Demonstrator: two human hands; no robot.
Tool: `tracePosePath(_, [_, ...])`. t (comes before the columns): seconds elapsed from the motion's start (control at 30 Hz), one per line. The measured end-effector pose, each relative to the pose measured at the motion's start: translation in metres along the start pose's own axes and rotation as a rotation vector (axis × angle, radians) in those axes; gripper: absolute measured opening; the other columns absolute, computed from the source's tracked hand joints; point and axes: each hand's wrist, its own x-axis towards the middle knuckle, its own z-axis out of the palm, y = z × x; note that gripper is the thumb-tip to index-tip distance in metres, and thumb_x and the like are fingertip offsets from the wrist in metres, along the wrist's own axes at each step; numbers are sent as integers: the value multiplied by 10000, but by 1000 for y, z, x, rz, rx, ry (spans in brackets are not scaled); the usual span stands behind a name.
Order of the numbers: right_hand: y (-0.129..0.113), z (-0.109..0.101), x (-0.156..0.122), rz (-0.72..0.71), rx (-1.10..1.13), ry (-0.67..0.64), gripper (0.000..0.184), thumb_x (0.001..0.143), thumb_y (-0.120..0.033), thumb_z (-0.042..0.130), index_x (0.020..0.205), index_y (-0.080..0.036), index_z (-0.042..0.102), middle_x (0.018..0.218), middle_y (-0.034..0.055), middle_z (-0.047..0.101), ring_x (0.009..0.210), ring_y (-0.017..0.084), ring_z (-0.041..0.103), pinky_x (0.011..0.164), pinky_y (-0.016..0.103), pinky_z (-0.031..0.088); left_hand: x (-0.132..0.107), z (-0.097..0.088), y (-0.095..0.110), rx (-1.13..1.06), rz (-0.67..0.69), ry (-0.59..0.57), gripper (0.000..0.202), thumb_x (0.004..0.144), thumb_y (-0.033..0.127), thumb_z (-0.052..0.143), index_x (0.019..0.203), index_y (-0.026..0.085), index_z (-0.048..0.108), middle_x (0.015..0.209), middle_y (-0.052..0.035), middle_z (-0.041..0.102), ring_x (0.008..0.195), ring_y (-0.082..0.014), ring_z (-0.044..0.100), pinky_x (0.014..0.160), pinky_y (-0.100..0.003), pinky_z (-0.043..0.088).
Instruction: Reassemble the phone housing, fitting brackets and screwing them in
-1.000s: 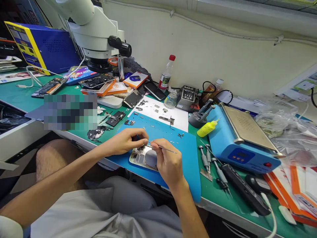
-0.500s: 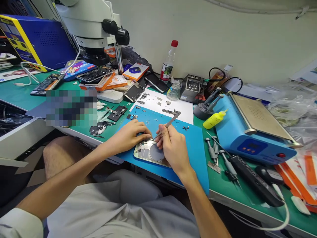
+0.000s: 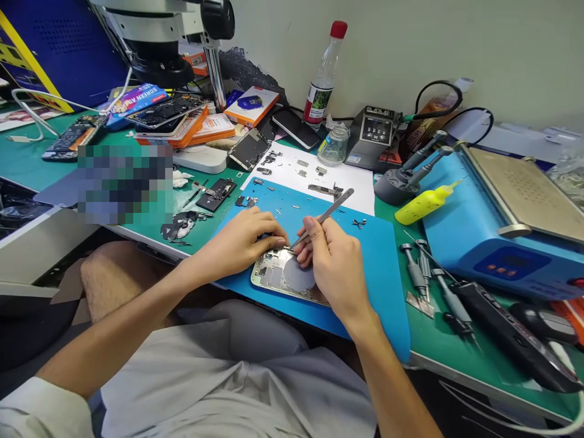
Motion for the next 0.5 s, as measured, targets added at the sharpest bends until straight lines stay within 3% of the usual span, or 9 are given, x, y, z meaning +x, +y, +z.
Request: tracePosePath(0.5, [2,0,-1,-8,-19,23,424,1080,-550,591,856,-206,696,649,-19,728,531,106,698,537,201,563,-1,-1,1,-2,-7,3,147,1060,216,672,997,206,804,1002,-24,754,977,-228,596,925,-385,439])
